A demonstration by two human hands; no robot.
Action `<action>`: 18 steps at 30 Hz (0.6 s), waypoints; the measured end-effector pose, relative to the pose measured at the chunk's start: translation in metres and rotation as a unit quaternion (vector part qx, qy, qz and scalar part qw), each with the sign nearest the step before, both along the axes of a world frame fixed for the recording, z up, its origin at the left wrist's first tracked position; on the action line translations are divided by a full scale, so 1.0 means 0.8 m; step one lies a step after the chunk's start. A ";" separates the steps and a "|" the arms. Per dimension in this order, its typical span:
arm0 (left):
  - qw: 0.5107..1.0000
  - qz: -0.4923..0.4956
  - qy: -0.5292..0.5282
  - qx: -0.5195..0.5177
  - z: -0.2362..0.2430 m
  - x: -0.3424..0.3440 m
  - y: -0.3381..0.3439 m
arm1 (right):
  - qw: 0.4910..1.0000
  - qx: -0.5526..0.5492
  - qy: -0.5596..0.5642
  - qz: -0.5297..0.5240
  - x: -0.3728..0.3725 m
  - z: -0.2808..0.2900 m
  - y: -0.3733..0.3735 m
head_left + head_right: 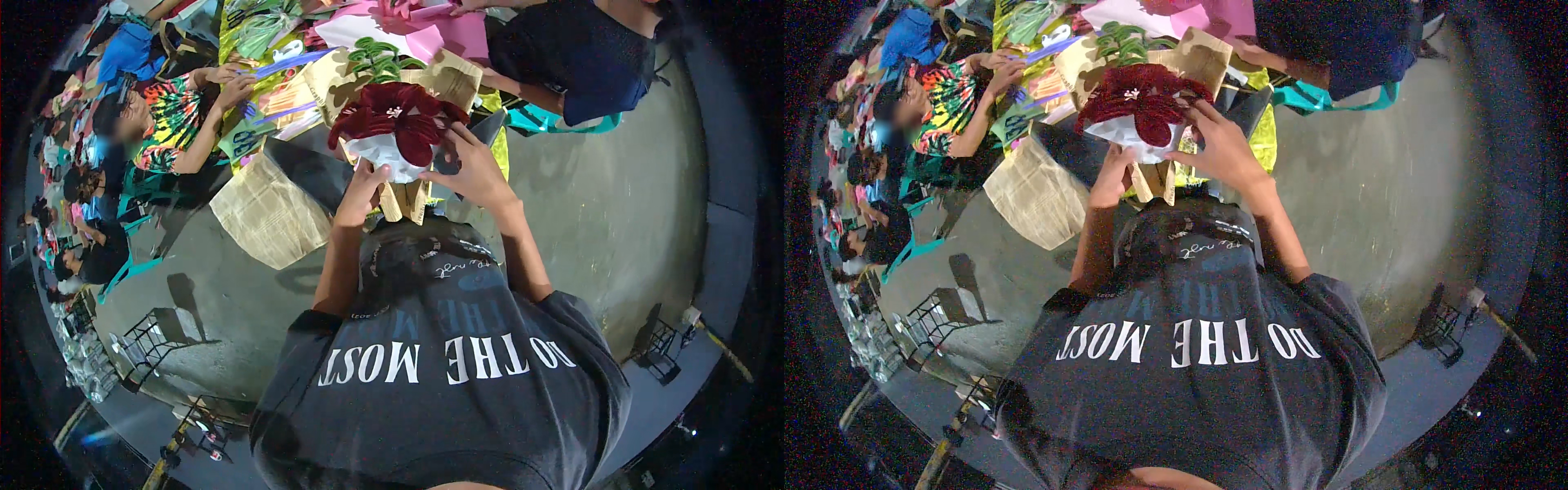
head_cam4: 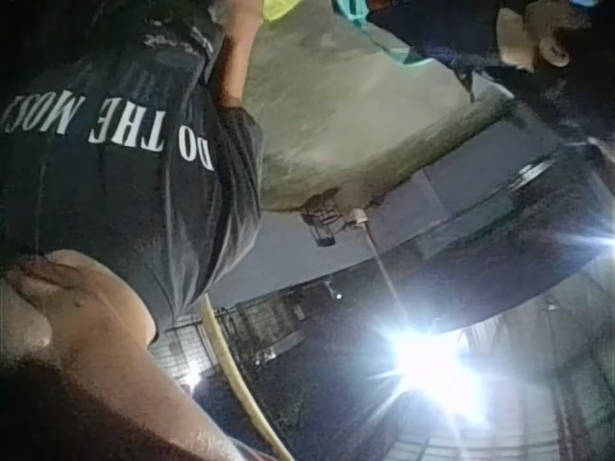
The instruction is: The person arranges a bouquet of artificial flowers by wrapping them in black and gold paper, securing the paper with tape, and adjusting the positioning of the red velvet flower heads.
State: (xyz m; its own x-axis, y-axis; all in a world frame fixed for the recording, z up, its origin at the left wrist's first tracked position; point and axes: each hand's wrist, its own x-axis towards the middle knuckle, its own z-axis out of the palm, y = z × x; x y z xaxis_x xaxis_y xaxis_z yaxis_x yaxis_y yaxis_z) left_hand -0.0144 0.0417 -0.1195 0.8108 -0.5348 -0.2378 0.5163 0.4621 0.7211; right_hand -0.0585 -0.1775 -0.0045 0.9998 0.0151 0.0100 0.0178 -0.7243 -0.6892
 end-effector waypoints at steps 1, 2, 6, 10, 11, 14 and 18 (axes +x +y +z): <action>0.998 -0.005 -0.047 -0.033 -0.019 0.000 0.002 | 1.000 -0.014 -0.019 0.006 0.000 -0.009 -0.003; 0.999 0.018 0.007 -0.042 -0.031 0.004 0.004 | 0.999 -0.027 -0.037 0.013 0.003 -0.010 -0.001; 0.977 0.020 0.168 -0.131 -0.010 0.012 -0.012 | 0.995 -0.001 -0.096 -0.001 0.005 -0.014 -0.008; 0.973 0.025 0.154 -0.168 0.000 0.008 -0.013 | 0.981 0.159 0.111 -0.014 0.016 0.015 0.003; 0.974 0.027 0.162 -0.158 0.003 0.006 -0.016 | 0.976 0.184 0.116 -0.008 0.017 0.011 0.002; 0.996 0.047 0.061 -0.050 0.032 -0.003 -0.022 | 0.973 0.228 -0.024 -0.016 0.019 -0.003 0.011; 0.992 0.031 0.115 -0.038 0.041 0.008 -0.014 | 0.975 0.130 -0.165 -0.075 0.015 -0.002 0.021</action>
State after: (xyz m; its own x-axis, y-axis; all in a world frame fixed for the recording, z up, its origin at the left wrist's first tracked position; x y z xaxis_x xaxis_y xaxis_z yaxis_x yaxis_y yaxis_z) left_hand -0.0078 0.0305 -0.0865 0.7714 -0.5093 -0.3815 0.6324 0.5470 0.5485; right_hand -0.0464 -0.1609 -0.0061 0.9326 -0.1762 0.3149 0.1771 -0.5368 -0.8249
